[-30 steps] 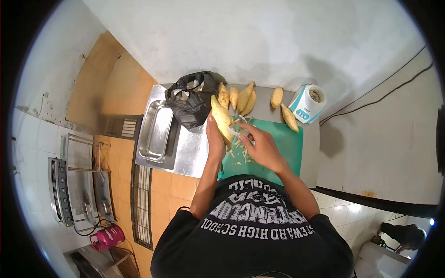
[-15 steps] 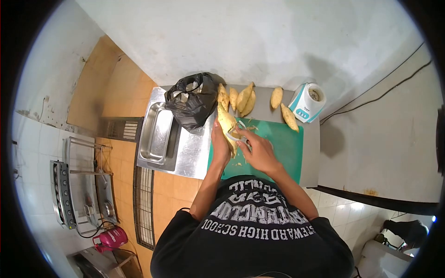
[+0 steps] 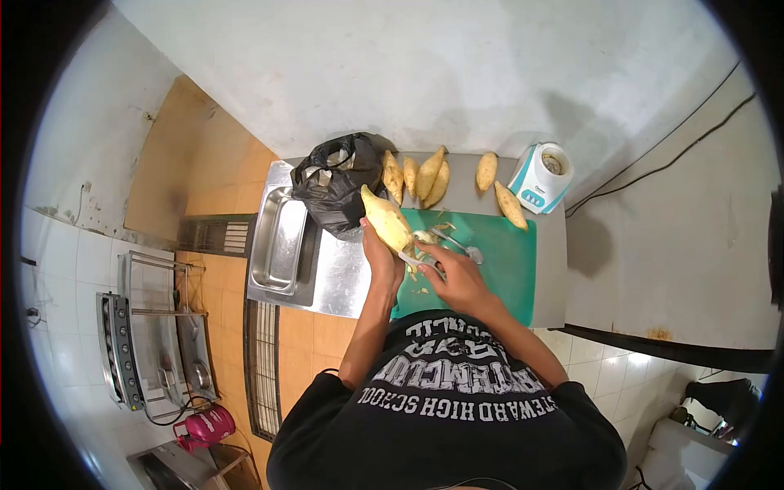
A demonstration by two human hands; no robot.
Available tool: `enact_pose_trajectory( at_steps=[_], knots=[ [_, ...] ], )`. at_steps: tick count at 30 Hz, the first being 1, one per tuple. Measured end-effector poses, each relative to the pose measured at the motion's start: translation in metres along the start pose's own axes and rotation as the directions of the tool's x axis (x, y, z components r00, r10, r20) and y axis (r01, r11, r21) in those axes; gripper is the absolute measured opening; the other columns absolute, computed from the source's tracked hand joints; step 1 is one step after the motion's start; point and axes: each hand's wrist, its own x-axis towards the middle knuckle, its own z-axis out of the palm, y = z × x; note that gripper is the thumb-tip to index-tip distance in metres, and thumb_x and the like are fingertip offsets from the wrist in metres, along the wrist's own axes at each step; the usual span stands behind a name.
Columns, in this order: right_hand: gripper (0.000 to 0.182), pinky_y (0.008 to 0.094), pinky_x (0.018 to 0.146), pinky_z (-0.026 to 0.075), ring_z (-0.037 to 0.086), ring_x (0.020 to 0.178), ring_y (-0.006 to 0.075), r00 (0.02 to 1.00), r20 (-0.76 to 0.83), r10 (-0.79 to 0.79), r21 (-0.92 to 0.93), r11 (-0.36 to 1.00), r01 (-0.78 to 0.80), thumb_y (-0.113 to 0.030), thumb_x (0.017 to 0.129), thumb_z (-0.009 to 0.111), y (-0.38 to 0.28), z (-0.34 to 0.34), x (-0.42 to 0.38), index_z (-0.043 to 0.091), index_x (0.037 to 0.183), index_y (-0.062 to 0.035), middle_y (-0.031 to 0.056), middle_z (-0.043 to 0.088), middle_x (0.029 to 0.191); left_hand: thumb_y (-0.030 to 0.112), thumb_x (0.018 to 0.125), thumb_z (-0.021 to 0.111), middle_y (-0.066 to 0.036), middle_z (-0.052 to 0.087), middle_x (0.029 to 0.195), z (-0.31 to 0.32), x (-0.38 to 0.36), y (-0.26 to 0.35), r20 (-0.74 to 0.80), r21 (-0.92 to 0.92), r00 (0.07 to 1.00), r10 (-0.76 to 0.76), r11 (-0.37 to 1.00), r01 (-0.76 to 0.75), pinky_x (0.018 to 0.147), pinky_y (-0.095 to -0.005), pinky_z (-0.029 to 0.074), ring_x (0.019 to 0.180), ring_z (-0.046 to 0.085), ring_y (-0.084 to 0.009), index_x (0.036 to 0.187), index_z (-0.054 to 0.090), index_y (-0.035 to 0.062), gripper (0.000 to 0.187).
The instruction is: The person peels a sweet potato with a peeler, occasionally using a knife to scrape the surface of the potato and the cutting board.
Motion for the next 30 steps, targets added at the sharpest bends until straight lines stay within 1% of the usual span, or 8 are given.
enact_pose_trajectory(
  at_steps=[4, 7, 9, 11, 15, 19, 25, 30],
  knots=[
    [0.038, 0.0465, 0.084, 0.052, 0.066, 0.099, 0.0407, 0.996, 0.092, 0.006, -0.085, 0.996, 0.001, -0.028, 0.097, 0.063, 0.023, 0.003, -0.012, 0.062, 0.131, -0.0102, 0.0219, 0.069, 0.112, 0.055, 0.108, 0.028, -0.014, 0.066, 0.115, -0.006, 0.014, 0.015, 0.030, -0.168, 0.999, -0.016, 0.985, 0.021, 0.086, -0.0443, 0.053, 0.100, 0.065, -0.0285, 0.135, 0.052, 0.0050, 0.061],
    [0.038, 0.0467, 0.081, 0.052, 0.067, 0.094, 0.0404, 0.997, 0.076, 0.013, 0.015, 1.000, -0.014, -0.028, 0.096, 0.065, 0.019, -0.005, -0.011, 0.062, 0.129, -0.0090, 0.0218, 0.070, 0.107, 0.054, 0.108, 0.028, -0.013, 0.066, 0.114, 0.004, 0.010, 0.026, -0.050, -0.235, 0.999, 0.011, 0.972, -0.022, 0.085, -0.0437, 0.053, 0.099, 0.064, -0.0280, 0.135, 0.052, 0.0054, 0.061],
    [0.035, 0.0434, 0.073, 0.052, 0.070, 0.082, 0.0312, 0.984, 0.128, 0.122, -0.071, 0.991, -0.114, -0.020, 0.097, 0.065, 0.000, -0.024, 0.004, 0.062, 0.129, -0.0067, 0.0198, 0.071, 0.098, 0.054, 0.108, 0.030, -0.011, 0.066, 0.114, -0.007, 0.012, 0.019, -0.018, -0.244, 1.000, -0.005, 0.970, 0.000, 0.085, -0.0423, 0.054, 0.100, 0.064, -0.0262, 0.133, 0.054, 0.0057, 0.059],
    [0.035, 0.0431, 0.073, 0.052, 0.070, 0.082, 0.0314, 0.998, 0.053, 0.034, -0.027, 0.999, -0.032, -0.021, 0.097, 0.065, -0.005, -0.025, 0.018, 0.062, 0.129, -0.0069, 0.0190, 0.071, 0.097, 0.052, 0.108, 0.035, -0.011, 0.064, 0.119, -0.018, 0.014, 0.010, 0.214, -0.157, 0.977, -0.012, 0.986, 0.047, 0.086, -0.0389, 0.053, 0.102, 0.064, -0.0243, 0.133, 0.053, 0.0080, 0.054],
    [0.037, 0.0449, 0.074, 0.052, 0.069, 0.083, 0.0354, 0.988, -0.038, -0.152, -0.078, 0.986, 0.148, -0.024, 0.097, 0.065, -0.023, -0.024, 0.043, 0.061, 0.130, -0.0080, 0.0180, 0.071, 0.096, 0.047, 0.109, 0.033, -0.011, 0.063, 0.121, 0.015, -0.009, 0.011, 0.126, -0.021, 0.990, -0.056, 0.998, 0.059, 0.091, -0.0368, 0.052, 0.108, 0.063, -0.0206, 0.135, 0.050, 0.0041, 0.053],
    [0.037, 0.0477, 0.077, 0.052, 0.067, 0.089, 0.0398, 0.989, 0.011, -0.148, -0.172, 0.974, 0.148, -0.027, 0.098, 0.063, -0.027, -0.020, 0.051, 0.060, 0.130, -0.0089, 0.0178, 0.071, 0.103, 0.050, 0.108, 0.037, -0.012, 0.065, 0.118, 0.019, -0.011, 0.010, 0.166, 0.098, 0.986, 0.036, 0.994, -0.053, 0.093, -0.0373, 0.053, 0.107, 0.064, -0.0214, 0.130, 0.053, 0.0017, 0.055],
    [0.036, 0.0495, 0.082, 0.052, 0.066, 0.098, 0.0410, 0.997, 0.015, -0.079, -0.249, 0.965, 0.080, -0.027, 0.098, 0.061, -0.022, -0.012, 0.046, 0.061, 0.130, -0.0104, 0.0173, 0.069, 0.114, 0.051, 0.108, 0.035, -0.011, 0.065, 0.116, 0.015, -0.010, 0.003, 0.130, 0.055, 0.991, 0.018, 0.998, -0.025, 0.090, -0.0360, 0.053, 0.105, 0.064, -0.0211, 0.130, 0.053, 0.0025, 0.056],
    [0.037, 0.0491, 0.083, 0.053, 0.067, 0.100, 0.0400, 0.989, -0.034, -0.141, -0.160, 0.978, 0.134, -0.030, 0.098, 0.061, -0.003, 0.002, 0.034, 0.061, 0.130, -0.0109, 0.0180, 0.070, 0.115, 0.050, 0.109, 0.033, -0.009, 0.060, 0.112, 0.007, -0.005, 0.006, 0.117, 0.032, 0.993, 0.004, 0.999, -0.008, 0.088, -0.0357, 0.051, 0.100, 0.061, -0.0187, 0.130, 0.049, 0.0057, 0.052]
  ],
)
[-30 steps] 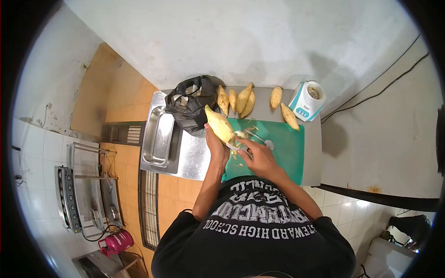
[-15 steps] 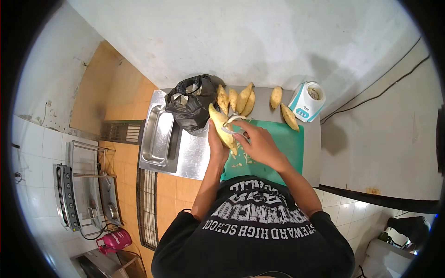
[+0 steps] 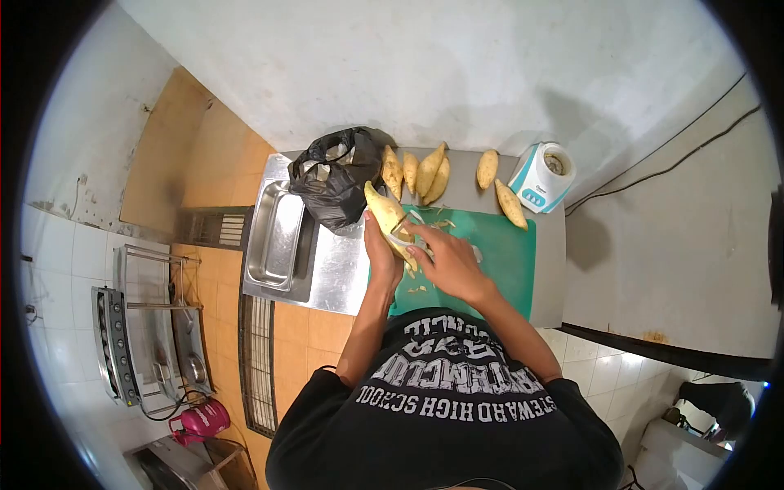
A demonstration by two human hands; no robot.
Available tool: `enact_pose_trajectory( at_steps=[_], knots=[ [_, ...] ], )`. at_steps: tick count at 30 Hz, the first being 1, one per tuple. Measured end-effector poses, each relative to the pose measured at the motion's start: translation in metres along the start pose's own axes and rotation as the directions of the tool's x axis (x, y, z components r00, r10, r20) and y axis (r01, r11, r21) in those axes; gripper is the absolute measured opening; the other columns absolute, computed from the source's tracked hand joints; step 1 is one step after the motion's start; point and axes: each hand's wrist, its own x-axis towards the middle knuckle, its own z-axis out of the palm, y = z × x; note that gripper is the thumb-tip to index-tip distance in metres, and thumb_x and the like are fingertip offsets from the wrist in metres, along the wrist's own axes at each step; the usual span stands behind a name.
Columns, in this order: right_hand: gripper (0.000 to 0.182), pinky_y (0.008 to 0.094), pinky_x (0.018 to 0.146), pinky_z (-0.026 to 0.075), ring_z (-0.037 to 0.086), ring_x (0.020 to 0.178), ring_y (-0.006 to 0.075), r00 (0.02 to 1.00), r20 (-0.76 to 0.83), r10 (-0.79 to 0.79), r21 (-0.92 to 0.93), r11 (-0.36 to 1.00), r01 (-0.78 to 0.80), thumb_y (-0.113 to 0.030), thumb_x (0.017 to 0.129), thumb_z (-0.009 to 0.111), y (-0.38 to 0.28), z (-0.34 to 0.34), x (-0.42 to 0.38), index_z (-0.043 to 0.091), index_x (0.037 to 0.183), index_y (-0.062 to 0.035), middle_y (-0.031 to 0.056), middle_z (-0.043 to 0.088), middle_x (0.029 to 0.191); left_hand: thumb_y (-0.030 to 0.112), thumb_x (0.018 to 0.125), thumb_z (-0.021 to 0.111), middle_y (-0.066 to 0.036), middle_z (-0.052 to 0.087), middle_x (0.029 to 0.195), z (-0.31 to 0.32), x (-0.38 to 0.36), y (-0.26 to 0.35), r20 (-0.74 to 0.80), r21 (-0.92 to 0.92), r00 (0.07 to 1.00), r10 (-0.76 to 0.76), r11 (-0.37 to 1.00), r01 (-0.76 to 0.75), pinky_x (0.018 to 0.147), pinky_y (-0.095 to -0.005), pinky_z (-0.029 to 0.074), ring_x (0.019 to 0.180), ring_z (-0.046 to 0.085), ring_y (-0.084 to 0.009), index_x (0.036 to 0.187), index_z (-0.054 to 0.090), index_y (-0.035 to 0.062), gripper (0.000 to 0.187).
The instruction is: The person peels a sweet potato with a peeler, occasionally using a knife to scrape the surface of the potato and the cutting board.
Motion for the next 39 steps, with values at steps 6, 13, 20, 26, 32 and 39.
enact_pose_trajectory(
  at_steps=[6, 13, 20, 26, 32, 39],
  knots=[
    [0.040, 0.0451, 0.087, 0.053, 0.068, 0.099, 0.0383, 0.997, 0.066, 0.033, -0.007, 0.999, -0.032, -0.026, 0.098, 0.061, 0.007, 0.000, -0.021, 0.059, 0.134, -0.0080, 0.0160, 0.066, 0.128, 0.051, 0.109, 0.034, -0.009, 0.059, 0.114, -0.013, 0.003, 0.000, 0.008, -0.014, 0.999, -0.038, 0.999, 0.038, 0.089, -0.0364, 0.050, 0.102, 0.061, -0.0192, 0.132, 0.048, 0.0058, 0.053],
    [0.037, 0.0484, 0.090, 0.051, 0.065, 0.107, 0.0401, 0.989, 0.115, 0.091, -0.018, 0.996, -0.089, -0.028, 0.098, 0.062, -0.003, -0.023, -0.018, 0.061, 0.131, -0.0111, 0.0170, 0.068, 0.124, 0.046, 0.110, 0.035, -0.009, 0.059, 0.115, 0.001, 0.000, 0.000, -0.021, -0.005, 1.000, -0.016, 1.000, 0.016, 0.092, -0.0358, 0.049, 0.103, 0.060, -0.0192, 0.135, 0.047, 0.0048, 0.050],
    [0.036, 0.0476, 0.083, 0.052, 0.067, 0.098, 0.0398, 0.996, 0.077, 0.051, -0.036, 0.998, -0.049, -0.026, 0.098, 0.062, -0.006, -0.023, 0.010, 0.061, 0.130, -0.0081, 0.0165, 0.069, 0.120, 0.043, 0.110, 0.035, -0.009, 0.060, 0.114, 0.016, -0.006, 0.001, 0.034, 0.141, 0.996, 0.087, 0.986, -0.091, 0.092, -0.0347, 0.051, 0.103, 0.061, -0.0180, 0.132, 0.049, 0.0038, 0.047],
    [0.036, 0.0498, 0.083, 0.052, 0.066, 0.099, 0.0403, 0.998, 0.047, 0.048, -0.044, 0.998, -0.046, -0.028, 0.098, 0.061, -0.004, -0.015, -0.001, 0.061, 0.130, -0.0102, 0.0174, 0.069, 0.116, 0.041, 0.111, 0.032, -0.010, 0.059, 0.115, 0.012, -0.010, -0.001, 0.006, 0.177, 0.996, 0.091, 0.980, -0.090, 0.089, -0.0351, 0.051, 0.101, 0.060, -0.0175, 0.131, 0.050, 0.0019, 0.047],
    [0.038, 0.0477, 0.086, 0.053, 0.066, 0.104, 0.0401, 0.991, 0.105, 0.079, -0.026, 0.997, -0.077, -0.027, 0.097, 0.062, 0.011, -0.006, -0.030, 0.061, 0.132, -0.0109, 0.0168, 0.069, 0.120, 0.048, 0.109, 0.034, -0.009, 0.061, 0.111, 0.005, 0.002, 0.011, -0.101, 0.003, 0.994, 0.035, 0.999, -0.034, 0.085, -0.0349, 0.052, 0.098, 0.062, -0.0189, 0.128, 0.052, 0.0030, 0.052],
    [0.039, 0.0478, 0.083, 0.052, 0.067, 0.096, 0.0397, 0.978, 0.095, 0.186, 0.171, 0.965, -0.200, -0.029, 0.098, 0.062, -0.003, -0.020, -0.022, 0.060, 0.133, -0.0119, 0.0171, 0.071, 0.112, 0.051, 0.108, 0.035, -0.011, 0.063, 0.113, -0.001, 0.005, 0.010, -0.036, -0.014, 0.999, 0.027, 1.000, -0.028, 0.086, -0.0355, 0.052, 0.099, 0.063, -0.0202, 0.131, 0.051, 0.0028, 0.055]
  ],
)
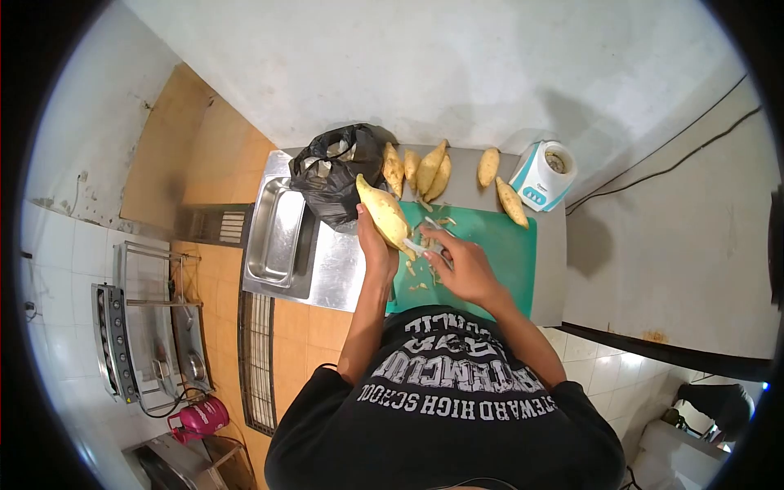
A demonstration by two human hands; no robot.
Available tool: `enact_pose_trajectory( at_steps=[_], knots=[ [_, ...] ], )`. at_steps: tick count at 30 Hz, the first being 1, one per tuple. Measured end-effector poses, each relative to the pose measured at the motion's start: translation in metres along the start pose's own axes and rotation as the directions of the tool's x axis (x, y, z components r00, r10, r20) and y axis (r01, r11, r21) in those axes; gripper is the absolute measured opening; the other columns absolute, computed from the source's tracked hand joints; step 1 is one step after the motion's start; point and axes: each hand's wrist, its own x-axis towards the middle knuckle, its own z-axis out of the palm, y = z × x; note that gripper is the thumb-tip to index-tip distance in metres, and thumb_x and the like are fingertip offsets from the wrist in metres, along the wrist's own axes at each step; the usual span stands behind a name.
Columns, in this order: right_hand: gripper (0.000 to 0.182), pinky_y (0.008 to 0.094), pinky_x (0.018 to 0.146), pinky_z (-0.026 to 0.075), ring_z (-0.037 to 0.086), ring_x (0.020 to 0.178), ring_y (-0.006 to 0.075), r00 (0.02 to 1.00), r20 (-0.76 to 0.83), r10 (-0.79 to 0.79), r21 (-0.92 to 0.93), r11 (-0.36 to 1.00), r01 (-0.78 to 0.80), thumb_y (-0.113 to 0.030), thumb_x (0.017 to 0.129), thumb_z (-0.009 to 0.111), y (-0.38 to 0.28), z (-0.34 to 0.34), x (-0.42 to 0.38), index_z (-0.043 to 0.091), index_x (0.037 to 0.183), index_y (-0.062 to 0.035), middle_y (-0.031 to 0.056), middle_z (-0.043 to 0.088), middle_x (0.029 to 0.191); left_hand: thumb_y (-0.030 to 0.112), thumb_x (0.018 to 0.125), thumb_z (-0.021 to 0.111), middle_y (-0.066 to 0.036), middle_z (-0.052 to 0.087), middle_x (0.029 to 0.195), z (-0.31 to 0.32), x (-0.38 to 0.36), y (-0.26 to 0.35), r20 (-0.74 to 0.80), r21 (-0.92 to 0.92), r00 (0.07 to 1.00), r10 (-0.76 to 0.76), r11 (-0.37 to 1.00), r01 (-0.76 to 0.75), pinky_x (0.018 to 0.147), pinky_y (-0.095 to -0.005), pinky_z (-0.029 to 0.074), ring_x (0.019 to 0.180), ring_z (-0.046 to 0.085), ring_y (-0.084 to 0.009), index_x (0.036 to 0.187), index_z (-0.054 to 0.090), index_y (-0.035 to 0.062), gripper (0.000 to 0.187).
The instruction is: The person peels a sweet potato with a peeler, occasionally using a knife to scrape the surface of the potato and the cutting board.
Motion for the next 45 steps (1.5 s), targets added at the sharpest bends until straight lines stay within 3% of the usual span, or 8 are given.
enact_pose_trajectory(
  at_steps=[3, 13, 22, 25, 28, 31, 36, 45],
  knots=[
    [0.039, 0.0439, 0.076, 0.054, 0.070, 0.086, 0.0360, 0.994, -0.034, -0.106, -0.068, 0.992, 0.103, -0.024, 0.097, 0.064, -0.019, -0.008, 0.015, 0.060, 0.133, -0.0102, 0.0183, 0.071, 0.110, 0.048, 0.109, 0.035, -0.011, 0.062, 0.116, 0.005, -0.004, -0.002, 0.023, 0.006, 1.000, -0.018, 1.000, 0.018, 0.089, -0.0356, 0.052, 0.103, 0.063, -0.0204, 0.132, 0.050, 0.0024, 0.053],
    [0.038, 0.0470, 0.084, 0.052, 0.067, 0.095, 0.0399, 0.982, -0.037, -0.184, -0.210, 0.962, 0.173, -0.026, 0.097, 0.063, -0.016, 0.004, 0.026, 0.061, 0.130, -0.0083, 0.0177, 0.068, 0.121, 0.042, 0.111, 0.032, -0.012, 0.061, 0.116, 0.014, -0.014, 0.000, 0.043, 0.056, 0.999, 0.007, 0.998, -0.009, 0.091, -0.0356, 0.052, 0.106, 0.063, -0.0203, 0.132, 0.049, 0.0024, 0.048],
    [0.038, 0.0458, 0.086, 0.053, 0.067, 0.104, 0.0388, 0.996, -0.032, -0.088, -0.149, 0.985, 0.082, -0.027, 0.097, 0.064, -0.004, 0.006, 0.007, 0.061, 0.131, -0.0107, 0.0174, 0.067, 0.124, 0.048, 0.110, 0.033, -0.011, 0.061, 0.115, 0.008, -0.009, -0.005, -0.016, -0.043, 0.999, -0.033, 0.999, 0.032, 0.087, -0.0377, 0.052, 0.099, 0.063, -0.0217, 0.132, 0.050, 0.0037, 0.052],
    [0.040, 0.0479, 0.088, 0.052, 0.065, 0.105, 0.0414, 0.996, 0.053, -0.074, -0.171, 0.982, 0.082, -0.027, 0.097, 0.062, 0.024, 0.017, -0.013, 0.060, 0.134, -0.0117, 0.0206, 0.068, 0.120, 0.057, 0.106, 0.033, -0.009, 0.062, 0.129, 0.003, 0.005, 0.013, -0.007, -0.129, 1.000, 0.011, 0.992, -0.012, 0.087, -0.0403, 0.052, 0.105, 0.061, -0.0232, 0.139, 0.049, 0.0098, 0.060],
    [0.040, 0.0468, 0.087, 0.052, 0.067, 0.100, 0.0402, 0.997, 0.049, -0.058, 0.001, 0.998, 0.058, -0.027, 0.097, 0.062, 0.019, 0.013, -0.021, 0.060, 0.135, -0.0124, 0.0188, 0.069, 0.119, 0.058, 0.105, 0.036, -0.009, 0.063, 0.128, 0.002, 0.009, 0.023, -0.041, -0.136, 0.998, 0.047, 0.989, -0.052, 0.085, -0.0422, 0.052, 0.103, 0.062, -0.0238, 0.139, 0.050, 0.0103, 0.060],
    [0.040, 0.0459, 0.084, 0.052, 0.068, 0.094, 0.0390, 0.996, 0.046, 0.072, -0.037, 0.997, -0.070, -0.026, 0.097, 0.063, -0.003, -0.006, -0.009, 0.060, 0.134, -0.0122, 0.0172, 0.070, 0.118, 0.059, 0.104, 0.041, -0.008, 0.063, 0.117, 0.004, -0.002, 0.019, -0.020, -0.124, 1.000, -0.022, 0.992, 0.019, 0.083, -0.0405, 0.051, 0.099, 0.061, -0.0232, 0.131, 0.053, 0.0109, 0.056],
    [0.039, 0.0419, 0.078, 0.055, 0.070, 0.088, 0.0343, 0.986, -0.051, -0.158, -0.084, 0.985, 0.153, -0.026, 0.098, 0.063, -0.019, -0.008, 0.018, 0.059, 0.135, -0.0116, 0.0161, 0.071, 0.113, 0.054, 0.104, 0.046, -0.003, 0.061, 0.107, 0.013, -0.008, 0.011, 0.055, -0.168, 0.992, -0.112, 0.979, 0.119, 0.082, -0.0355, 0.051, 0.094, 0.060, -0.0186, 0.123, 0.055, 0.0136, 0.045],
    [0.040, 0.0474, 0.087, 0.053, 0.066, 0.102, 0.0408, 0.987, 0.003, -0.161, -0.170, 0.972, 0.159, -0.027, 0.097, 0.064, -0.013, 0.014, 0.012, 0.061, 0.132, -0.0089, 0.0168, 0.068, 0.120, 0.061, 0.101, 0.048, -0.005, 0.063, 0.097, 0.008, -0.004, 0.010, -0.011, -0.155, 0.997, -0.078, 0.985, 0.075, 0.076, -0.0375, 0.054, 0.087, 0.064, -0.0203, 0.117, 0.057, 0.0114, 0.053]
  ],
)
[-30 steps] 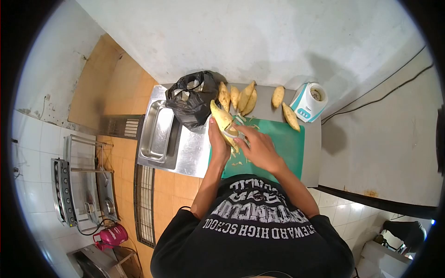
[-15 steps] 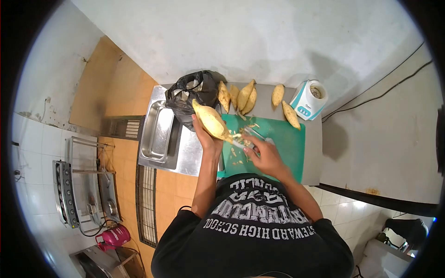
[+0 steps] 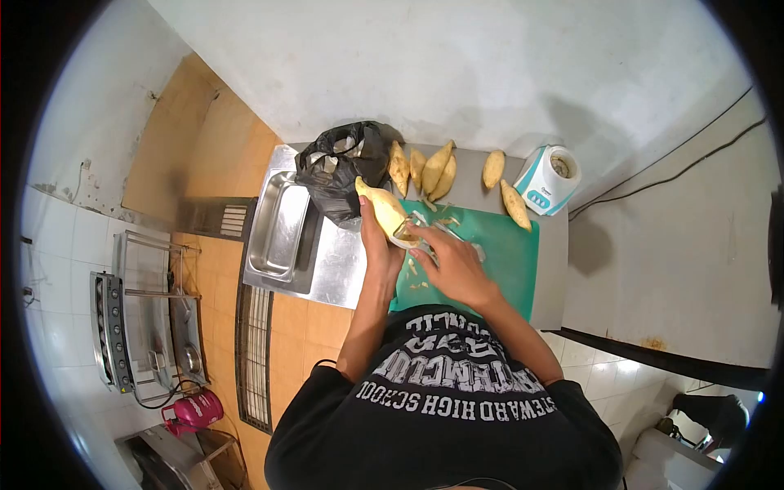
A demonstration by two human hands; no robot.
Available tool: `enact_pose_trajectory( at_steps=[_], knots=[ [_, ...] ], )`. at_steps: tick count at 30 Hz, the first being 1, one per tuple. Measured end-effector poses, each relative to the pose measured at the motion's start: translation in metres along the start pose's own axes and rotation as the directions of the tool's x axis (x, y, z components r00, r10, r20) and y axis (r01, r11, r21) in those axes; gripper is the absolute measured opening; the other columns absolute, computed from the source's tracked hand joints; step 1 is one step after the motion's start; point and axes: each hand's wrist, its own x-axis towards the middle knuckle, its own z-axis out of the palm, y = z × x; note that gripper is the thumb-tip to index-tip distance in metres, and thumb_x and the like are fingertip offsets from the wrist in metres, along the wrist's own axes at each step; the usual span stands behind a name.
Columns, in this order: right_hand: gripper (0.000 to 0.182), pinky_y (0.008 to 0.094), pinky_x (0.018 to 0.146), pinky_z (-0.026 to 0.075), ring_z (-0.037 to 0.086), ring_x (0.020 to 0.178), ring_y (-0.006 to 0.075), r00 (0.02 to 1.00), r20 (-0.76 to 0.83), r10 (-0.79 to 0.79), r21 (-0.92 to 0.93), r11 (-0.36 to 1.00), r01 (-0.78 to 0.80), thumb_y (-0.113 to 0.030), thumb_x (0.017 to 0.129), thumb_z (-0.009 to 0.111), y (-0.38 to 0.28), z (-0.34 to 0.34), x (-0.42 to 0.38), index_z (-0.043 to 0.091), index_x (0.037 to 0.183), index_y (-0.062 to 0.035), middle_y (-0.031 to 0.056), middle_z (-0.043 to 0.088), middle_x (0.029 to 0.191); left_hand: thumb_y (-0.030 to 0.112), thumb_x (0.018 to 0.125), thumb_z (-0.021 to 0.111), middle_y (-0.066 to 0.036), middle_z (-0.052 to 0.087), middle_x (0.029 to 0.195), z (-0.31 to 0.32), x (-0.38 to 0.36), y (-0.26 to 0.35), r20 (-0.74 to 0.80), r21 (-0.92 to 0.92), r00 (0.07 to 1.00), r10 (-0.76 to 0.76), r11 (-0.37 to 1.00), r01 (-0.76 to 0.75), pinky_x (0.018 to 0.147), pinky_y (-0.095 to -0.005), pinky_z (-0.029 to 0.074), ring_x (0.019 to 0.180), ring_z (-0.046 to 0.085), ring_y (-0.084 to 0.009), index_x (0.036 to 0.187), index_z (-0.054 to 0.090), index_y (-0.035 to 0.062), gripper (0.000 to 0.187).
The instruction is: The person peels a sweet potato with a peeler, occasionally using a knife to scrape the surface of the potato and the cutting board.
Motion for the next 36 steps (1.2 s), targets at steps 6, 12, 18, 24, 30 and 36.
enact_pose_trajectory(
  at_steps=[6, 12, 18, 24, 30, 36],
  knots=[
    [0.039, 0.0481, 0.081, 0.053, 0.067, 0.096, 0.0387, 0.998, -0.061, -0.016, -0.029, 0.999, 0.014, -0.031, 0.097, 0.062, 0.017, 0.016, -0.024, 0.061, 0.132, -0.0137, 0.0153, 0.070, 0.112, 0.066, 0.100, 0.045, -0.007, 0.062, 0.097, -0.021, 0.008, -0.006, -0.033, -0.055, 0.996, -0.087, 0.995, 0.085, 0.077, -0.0408, 0.055, 0.087, 0.063, -0.0244, 0.117, 0.056, 0.0114, 0.058],
    [0.037, 0.0471, 0.081, 0.054, 0.067, 0.098, 0.0385, 0.996, 0.070, 0.057, -0.104, 0.993, -0.049, -0.031, 0.096, 0.062, 0.023, 0.003, -0.034, 0.062, 0.129, -0.0122, 0.0180, 0.070, 0.113, 0.068, 0.099, 0.043, -0.008, 0.062, 0.097, -0.039, 0.020, -0.011, -0.053, -0.115, 0.992, -0.119, 0.987, 0.112, 0.080, -0.0450, 0.054, 0.088, 0.062, -0.0251, 0.117, 0.056, 0.0121, 0.060],
    [0.033, 0.0476, 0.084, 0.052, 0.067, 0.097, 0.0398, 0.997, 0.040, 0.066, -0.115, 0.991, -0.061, -0.027, 0.096, 0.064, 0.020, -0.019, -0.031, 0.064, 0.123, -0.0085, 0.0164, 0.070, 0.115, 0.060, 0.099, 0.053, -0.010, 0.062, 0.106, -0.021, 0.017, 0.006, -0.121, -0.300, 0.992, -0.038, 0.954, -0.001, 0.082, -0.0455, 0.054, 0.096, 0.063, -0.0258, 0.121, 0.054, 0.0076, 0.057],
    [0.034, 0.0475, 0.079, 0.053, 0.067, 0.097, 0.0403, 0.996, -0.009, -0.091, -0.096, 0.991, 0.089, -0.028, 0.096, 0.064, 0.004, -0.015, 0.005, 0.064, 0.122, -0.0069, 0.0170, 0.069, 0.116, 0.048, 0.104, 0.052, -0.009, 0.062, 0.105, -0.012, 0.013, -0.001, -0.041, -0.177, 0.999, -0.036, 0.984, 0.028, 0.084, -0.0376, 0.056, 0.095, 0.063, -0.0212, 0.120, 0.051, 0.0047, 0.046],
    [0.038, 0.0515, 0.075, 0.053, 0.067, 0.090, 0.0397, 0.995, -0.015, -0.099, -0.110, 0.989, 0.097, -0.032, 0.098, 0.061, 0.014, 0.000, 0.004, 0.062, 0.131, -0.0140, 0.0184, 0.070, 0.104, 0.047, 0.105, 0.050, -0.010, 0.062, 0.104, -0.007, 0.005, 0.003, -0.034, -0.078, 0.999, 0.006, 0.997, -0.009, 0.083, -0.0385, 0.056, 0.094, 0.063, -0.0213, 0.116, 0.051, 0.0059, 0.042],
    [0.040, 0.0505, 0.078, 0.053, 0.068, 0.095, 0.0392, 0.997, 0.076, 0.022, -0.132, 0.991, -0.012, -0.033, 0.097, 0.061, 0.027, -0.003, -0.024, 0.061, 0.134, -0.0173, 0.0171, 0.070, 0.112, 0.049, 0.105, 0.050, -0.010, 0.061, 0.108, -0.018, 0.018, 0.006, -0.070, -0.088, 0.997, 0.041, 0.995, -0.047, 0.083, -0.0392, 0.056, 0.097, 0.062, -0.0212, 0.122, 0.050, 0.0051, 0.047]
  ],
)
